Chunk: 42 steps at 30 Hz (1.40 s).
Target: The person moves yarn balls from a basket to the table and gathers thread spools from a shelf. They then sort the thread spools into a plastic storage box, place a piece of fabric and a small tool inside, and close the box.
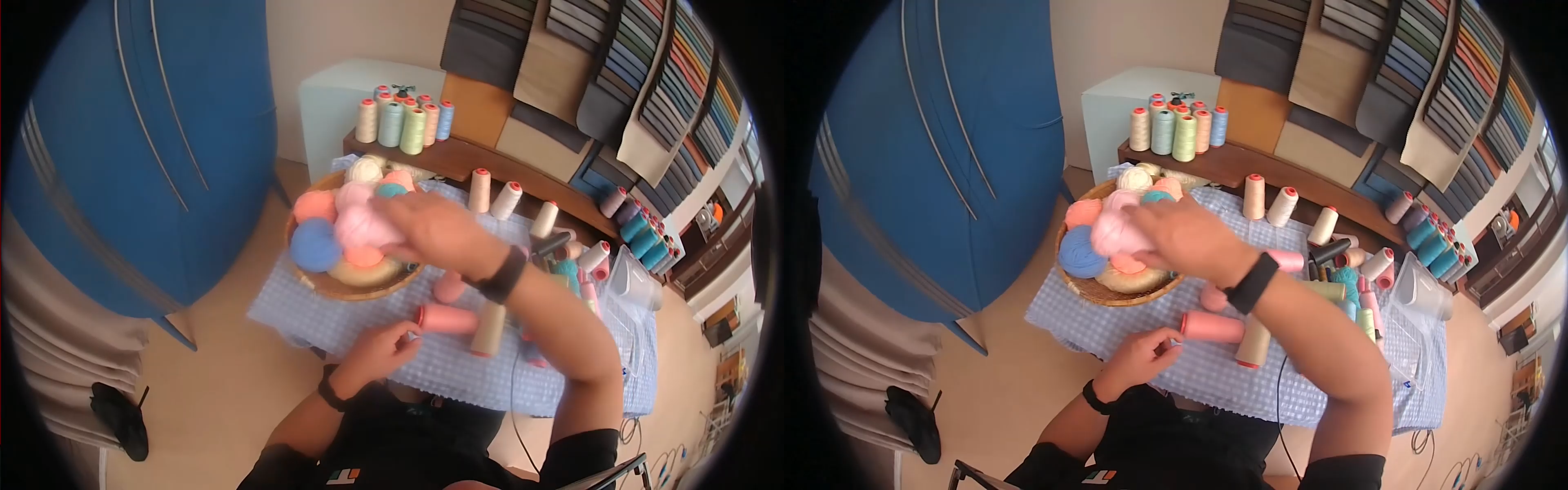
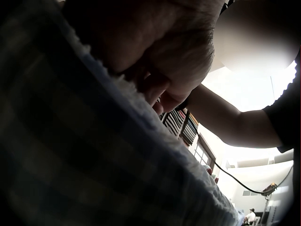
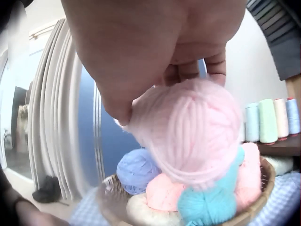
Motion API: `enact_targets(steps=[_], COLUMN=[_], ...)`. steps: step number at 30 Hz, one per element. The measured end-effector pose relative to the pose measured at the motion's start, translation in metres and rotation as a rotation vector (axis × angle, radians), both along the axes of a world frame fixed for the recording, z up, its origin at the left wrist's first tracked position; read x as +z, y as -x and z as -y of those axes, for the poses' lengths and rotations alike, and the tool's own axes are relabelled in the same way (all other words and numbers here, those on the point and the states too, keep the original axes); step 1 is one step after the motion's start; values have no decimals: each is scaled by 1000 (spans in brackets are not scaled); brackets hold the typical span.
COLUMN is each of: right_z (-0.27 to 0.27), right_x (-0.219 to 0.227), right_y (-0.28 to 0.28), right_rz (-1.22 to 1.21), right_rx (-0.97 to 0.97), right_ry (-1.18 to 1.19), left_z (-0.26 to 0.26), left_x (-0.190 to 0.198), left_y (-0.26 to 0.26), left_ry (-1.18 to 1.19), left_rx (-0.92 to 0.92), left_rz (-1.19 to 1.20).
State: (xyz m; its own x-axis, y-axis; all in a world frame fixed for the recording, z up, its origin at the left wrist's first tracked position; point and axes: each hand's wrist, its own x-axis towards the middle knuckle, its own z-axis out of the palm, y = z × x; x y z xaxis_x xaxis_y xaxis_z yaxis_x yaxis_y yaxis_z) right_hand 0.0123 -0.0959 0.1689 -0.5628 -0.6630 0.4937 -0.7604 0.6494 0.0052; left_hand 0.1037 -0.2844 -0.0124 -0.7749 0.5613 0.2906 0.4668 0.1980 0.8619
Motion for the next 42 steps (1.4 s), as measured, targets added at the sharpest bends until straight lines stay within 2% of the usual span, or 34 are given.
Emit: enact_targets(steps=[1,4,7,8,12,16,18,21,22,24,27,29,31,34,38,42], right_z=[10,28,30,32,33,17,-3,-62,-85,-129,-190,-228,-259,-271,-277,-295], right_x=[-8,-37,-73,-74,-63,-34,-15,11,16,30,26,13,-10,-25,-31,-28], right_y=[4,9,13,9,-7,-34,-50,-78,-91,-125,-169,-193,-214,-240,-255,-239], right_rz=[-37,67,103,125,10,-53,-54,-171,-162,-146,-108,-35,-73,60,152,291], right_rx=[88,167,109,93,46,-31,-35,-49,-103,-357,-755,-833,-932,-1108,-1189,-1145], right_ry=[-42,-46,-208,-193,-170,-179,-145,-99,40,200,453,607,542,546,538,371], left_z=[1,2,4,4,2,2,1,0,-2,-1,-4,-5,-7,-8,-10,-12], left_x=[1,2,2,2,-2,1,2,0,1,2,0,6,4,0,-1,-1], left_y=[0,0,2,3,1,-2,-3,-1,0,-2,-2,-4,-3,-3,-3,-4], left_ry=[3,-6,2,9,1,6,-2,-7,-1,19,2,23,44,79,81,86], left_rx=[-4,-18,-43,-54,-51,-22,-19,-30,-32,-19,-9,5,28,58,67,81], left_rz=[-4,-14,-34,-44,-10,22,-2,-9,-7,0,1,31,54,67,83,78])
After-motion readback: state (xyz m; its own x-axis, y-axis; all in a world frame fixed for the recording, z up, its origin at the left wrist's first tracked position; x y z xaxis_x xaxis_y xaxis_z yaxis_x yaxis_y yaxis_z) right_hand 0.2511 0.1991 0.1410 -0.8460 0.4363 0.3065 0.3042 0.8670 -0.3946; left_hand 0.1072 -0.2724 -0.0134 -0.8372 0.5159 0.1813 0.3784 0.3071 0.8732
